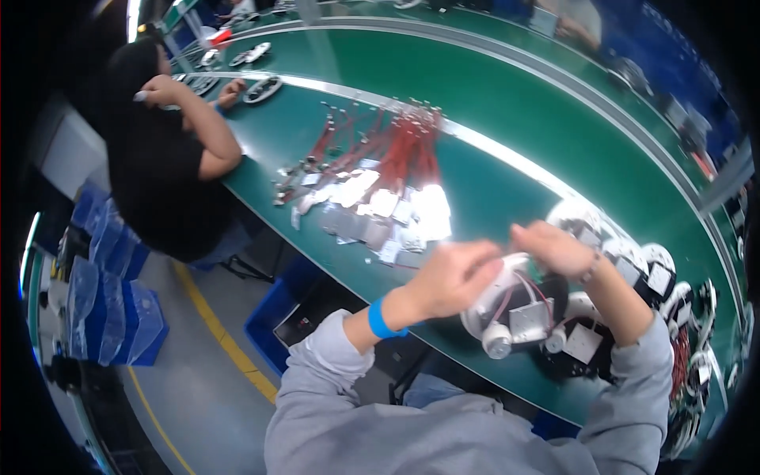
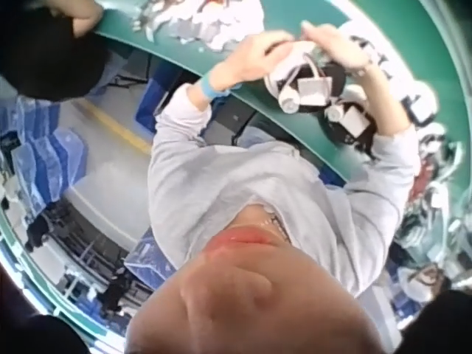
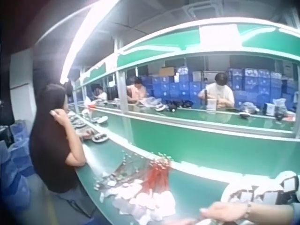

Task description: Assembling round electronic components by attaching wires and white plastic housings.

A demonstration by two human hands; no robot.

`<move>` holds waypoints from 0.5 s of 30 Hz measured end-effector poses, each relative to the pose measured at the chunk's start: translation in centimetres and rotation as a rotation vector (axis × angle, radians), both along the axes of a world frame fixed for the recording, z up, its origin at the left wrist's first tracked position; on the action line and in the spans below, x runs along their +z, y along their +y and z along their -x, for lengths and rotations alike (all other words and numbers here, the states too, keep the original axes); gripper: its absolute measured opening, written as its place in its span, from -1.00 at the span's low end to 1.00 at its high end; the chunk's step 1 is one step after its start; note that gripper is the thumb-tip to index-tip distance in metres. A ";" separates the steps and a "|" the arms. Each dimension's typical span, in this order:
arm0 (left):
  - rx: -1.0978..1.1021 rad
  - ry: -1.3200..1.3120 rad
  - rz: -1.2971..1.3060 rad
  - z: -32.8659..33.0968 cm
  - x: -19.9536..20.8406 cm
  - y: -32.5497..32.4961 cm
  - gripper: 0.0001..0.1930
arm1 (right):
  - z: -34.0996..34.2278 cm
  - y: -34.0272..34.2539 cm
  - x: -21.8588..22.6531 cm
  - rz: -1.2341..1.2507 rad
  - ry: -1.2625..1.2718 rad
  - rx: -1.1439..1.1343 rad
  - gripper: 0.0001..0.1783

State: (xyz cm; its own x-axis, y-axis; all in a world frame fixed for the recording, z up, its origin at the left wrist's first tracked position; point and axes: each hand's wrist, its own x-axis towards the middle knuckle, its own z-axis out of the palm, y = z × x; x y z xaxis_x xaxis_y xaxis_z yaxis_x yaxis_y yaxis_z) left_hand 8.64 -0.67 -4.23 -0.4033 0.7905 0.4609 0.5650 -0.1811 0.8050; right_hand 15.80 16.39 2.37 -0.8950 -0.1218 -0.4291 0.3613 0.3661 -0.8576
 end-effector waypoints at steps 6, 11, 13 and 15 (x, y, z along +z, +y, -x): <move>-0.171 -0.021 0.076 -0.3 3.8 -1.7 -0.81 | -1.5 0.5 -0.4 0.123 0.093 0.041 -0.50; 0.285 0.185 0.204 5.8 8.6 -4.9 -0.74 | -5.4 2.3 2.3 -0.039 0.614 -0.063 -0.62; 0.520 0.408 0.261 10.8 9.6 -5.8 -0.71 | -9.0 3.0 4.4 -0.129 0.665 -0.117 -0.64; 0.711 0.710 0.461 16.1 9.8 -7.3 -0.71 | -12.5 4.1 5.7 -0.286 0.670 -0.222 -0.65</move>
